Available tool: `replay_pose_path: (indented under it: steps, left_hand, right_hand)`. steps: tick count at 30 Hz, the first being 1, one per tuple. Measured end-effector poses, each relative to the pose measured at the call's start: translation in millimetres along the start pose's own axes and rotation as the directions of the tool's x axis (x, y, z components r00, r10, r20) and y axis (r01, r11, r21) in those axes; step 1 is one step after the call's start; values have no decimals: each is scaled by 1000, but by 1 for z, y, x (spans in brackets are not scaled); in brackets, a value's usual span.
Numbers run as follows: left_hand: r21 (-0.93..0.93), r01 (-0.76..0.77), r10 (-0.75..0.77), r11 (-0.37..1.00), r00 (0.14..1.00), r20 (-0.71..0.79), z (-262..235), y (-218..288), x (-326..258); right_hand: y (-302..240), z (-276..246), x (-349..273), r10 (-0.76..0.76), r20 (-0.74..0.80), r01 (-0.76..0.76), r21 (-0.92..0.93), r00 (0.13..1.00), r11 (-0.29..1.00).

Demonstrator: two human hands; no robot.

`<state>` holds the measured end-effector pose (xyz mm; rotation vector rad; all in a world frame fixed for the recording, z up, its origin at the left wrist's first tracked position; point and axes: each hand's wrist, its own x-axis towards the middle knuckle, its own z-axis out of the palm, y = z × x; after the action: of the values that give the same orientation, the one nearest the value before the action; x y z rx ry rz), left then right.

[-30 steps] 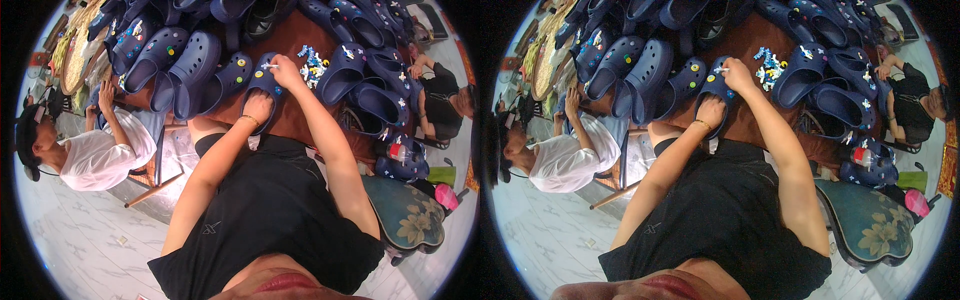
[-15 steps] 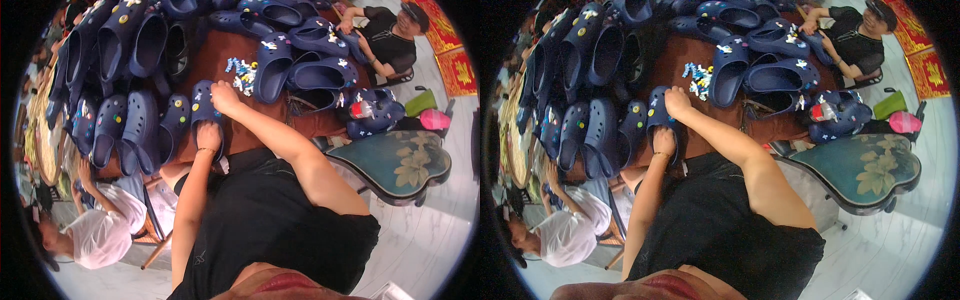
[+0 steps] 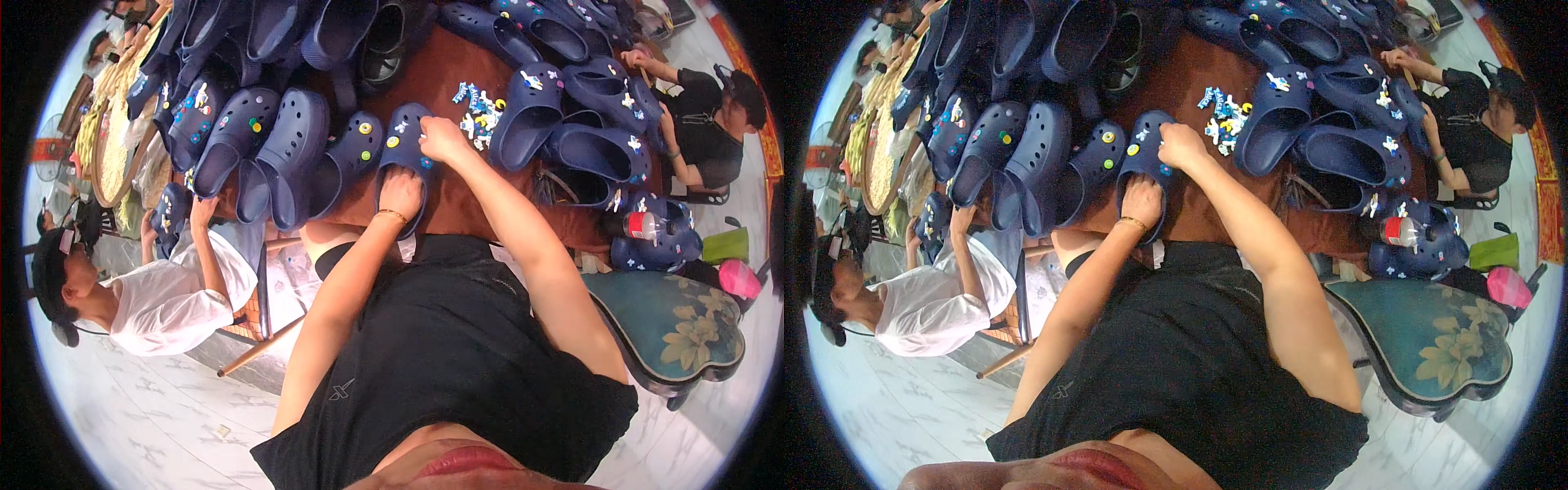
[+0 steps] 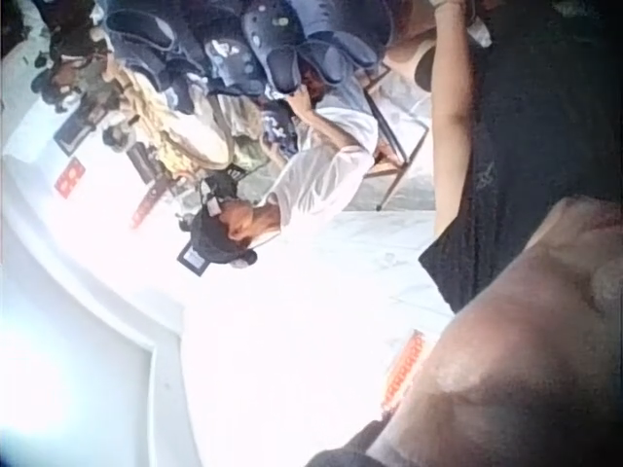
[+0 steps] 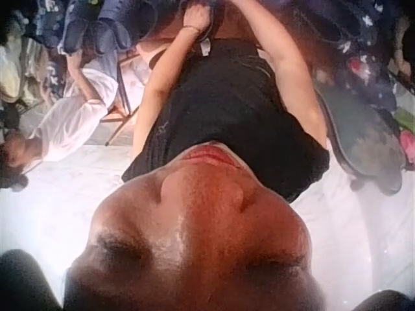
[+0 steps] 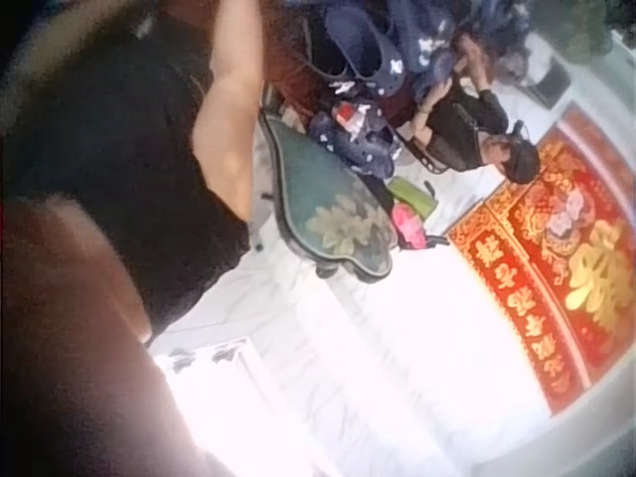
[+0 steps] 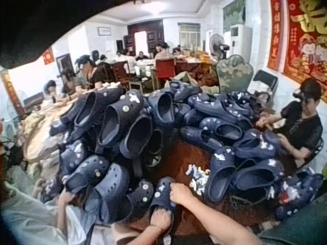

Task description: Manually attaching decorative charms to rubber clogs by pushing them through the holes in the upper part of the shoe.

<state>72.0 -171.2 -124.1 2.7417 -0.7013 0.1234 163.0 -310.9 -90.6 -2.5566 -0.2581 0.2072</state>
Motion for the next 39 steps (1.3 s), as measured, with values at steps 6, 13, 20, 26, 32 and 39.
replay_pose_path:
  steps: [6, 13, 20, 26, 32, 39]
  left_hand:
    - [-47, 11, -12, 999, 1000, -15, 2, 3, 6]
    - [-34, -8, 6, 999, 998, -58, 7, 1, 0]
    - [-19, -42, 38, 999, 983, -181, 10, -1, 1]
    - [-55, -8, 5, 998, 999, -51, 4, 2, 3]
    - [-58, 8, -10, 998, 1000, -29, 3, 2, -2]
    - [-56, -3, 1, 998, 999, -34, 5, 6, -1]
  right_hand:
    - [42, -29, 4, 226, -300, -224, 42, 927, 974]
    - [34, -31, -19, -205, -295, 193, -68, 933, 979]
    - [11, 3, -54, -308, -342, 331, 9, 888, 944]
    - [33, 5, -51, -177, -165, 207, 192, 970, 959]
    - [21, -1, -70, -6, -5, 8, 476, 1000, 879]
    - [-3, 4, -83, -203, -253, 254, 190, 946, 948]
